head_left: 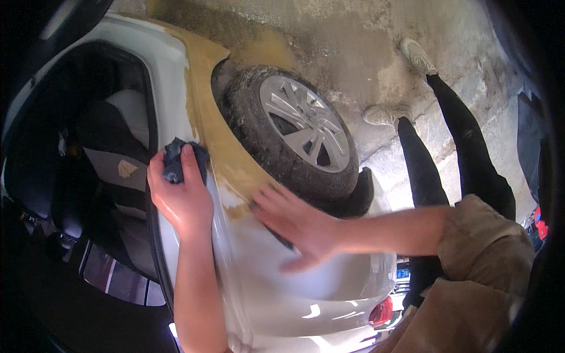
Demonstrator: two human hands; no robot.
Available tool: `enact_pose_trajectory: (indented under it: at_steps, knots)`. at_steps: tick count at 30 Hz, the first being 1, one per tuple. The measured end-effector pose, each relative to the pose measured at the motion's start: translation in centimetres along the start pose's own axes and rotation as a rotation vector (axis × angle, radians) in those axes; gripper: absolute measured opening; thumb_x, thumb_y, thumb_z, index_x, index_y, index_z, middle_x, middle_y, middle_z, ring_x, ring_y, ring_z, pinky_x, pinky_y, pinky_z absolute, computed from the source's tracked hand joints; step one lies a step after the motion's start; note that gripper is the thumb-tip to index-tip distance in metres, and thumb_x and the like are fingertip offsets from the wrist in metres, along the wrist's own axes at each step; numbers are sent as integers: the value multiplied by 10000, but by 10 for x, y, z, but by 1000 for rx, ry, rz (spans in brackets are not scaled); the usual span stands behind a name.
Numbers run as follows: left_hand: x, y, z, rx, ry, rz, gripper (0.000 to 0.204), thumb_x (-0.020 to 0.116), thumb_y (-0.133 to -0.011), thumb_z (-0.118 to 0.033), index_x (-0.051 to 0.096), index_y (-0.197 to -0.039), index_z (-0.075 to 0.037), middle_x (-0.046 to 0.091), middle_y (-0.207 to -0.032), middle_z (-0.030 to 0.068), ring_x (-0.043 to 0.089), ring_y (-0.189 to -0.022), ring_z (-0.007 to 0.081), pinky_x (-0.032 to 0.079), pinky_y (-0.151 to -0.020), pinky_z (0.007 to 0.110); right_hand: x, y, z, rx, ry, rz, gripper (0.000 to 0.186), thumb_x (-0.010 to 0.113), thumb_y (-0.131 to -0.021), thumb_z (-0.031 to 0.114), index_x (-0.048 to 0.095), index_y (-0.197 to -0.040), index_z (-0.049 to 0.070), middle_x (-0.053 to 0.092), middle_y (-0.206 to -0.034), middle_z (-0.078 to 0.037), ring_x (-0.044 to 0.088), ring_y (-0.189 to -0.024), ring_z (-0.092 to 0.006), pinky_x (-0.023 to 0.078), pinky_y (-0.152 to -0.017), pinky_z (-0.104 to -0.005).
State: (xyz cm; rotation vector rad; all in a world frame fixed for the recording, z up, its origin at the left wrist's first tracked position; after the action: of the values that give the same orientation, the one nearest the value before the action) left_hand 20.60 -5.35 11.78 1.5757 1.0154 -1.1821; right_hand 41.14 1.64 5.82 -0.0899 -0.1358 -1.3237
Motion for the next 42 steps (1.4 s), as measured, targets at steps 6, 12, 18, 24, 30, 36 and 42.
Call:
enact_pose_trajectory:
  at_steps: [6,12,18,24,30,36,42]
  knots:
    - [4,-1,2,-14,-39,0,384,782,-948,-251,658,-1146,54,701,-1068,239,690,-982,377,533,-892,425,-17,-56,-28,42,16,-218,1201,672,-829,691,197,-1620,-78,156,-1696,-315,92,-1595,-479,64,-1278,-614]
    - [6,-4,1,-37,-23,7,400,777,-955,-272,655,-1155,52,699,-1064,234,691,-974,375,536,-888,421,-2,12,-4,99,-12,41,1195,645,-847,706,176,-1627,-69,138,-1695,-325,65,-1593,-491,52,-1264,-642]
    - [7,-5,-1,-21,18,15,391,775,-956,-276,660,-1145,46,701,-1058,225,689,-960,369,537,-881,414,-20,-28,-22,120,43,-170,1179,712,-854,644,175,-1619,-75,169,-1701,-292,103,-1597,-462,78,-1267,-637]
    - [8,-8,1,-14,-66,-16,392,782,-948,-278,664,-1147,39,704,-1071,227,697,-968,372,543,-881,417,-10,20,5,196,-13,-31,1138,690,-888,636,186,-1614,-80,153,-1699,-296,108,-1596,-456,127,-1258,-644]
    - [11,-10,1,-35,-39,17,407,785,-946,-289,664,-1151,40,704,-1090,234,696,-1002,372,537,-906,423,-12,-8,-10,278,9,-80,1259,777,-789,643,159,-1628,-65,147,-1694,-312,108,-1599,-449,115,-1260,-642]
    - [12,-12,0,6,-47,6,429,787,-945,-316,669,-1168,30,708,-1100,225,698,-1016,361,536,-920,419,-8,29,-4,270,-30,-58,1271,785,-794,632,116,-1642,-37,145,-1699,-304,119,-1600,-440,100,-1255,-657]
    - [14,-14,1,-39,-31,11,448,786,-946,-332,670,-1181,31,711,-1119,223,702,-1018,351,535,-928,413,-11,25,-7,332,23,-33,1296,796,-784,638,97,-1644,-34,128,-1708,-288,133,-1602,-420,104,-1250,-670]
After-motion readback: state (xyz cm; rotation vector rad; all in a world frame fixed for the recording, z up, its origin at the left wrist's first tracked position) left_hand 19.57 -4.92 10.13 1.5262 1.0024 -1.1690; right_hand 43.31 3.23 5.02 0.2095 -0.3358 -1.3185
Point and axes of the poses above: each hand's wrist, its own y-axis away from the middle knuckle, its own x-axis out of the palm, z = x × y, the point moved 3 cm from there along -y, towards the middle knuckle
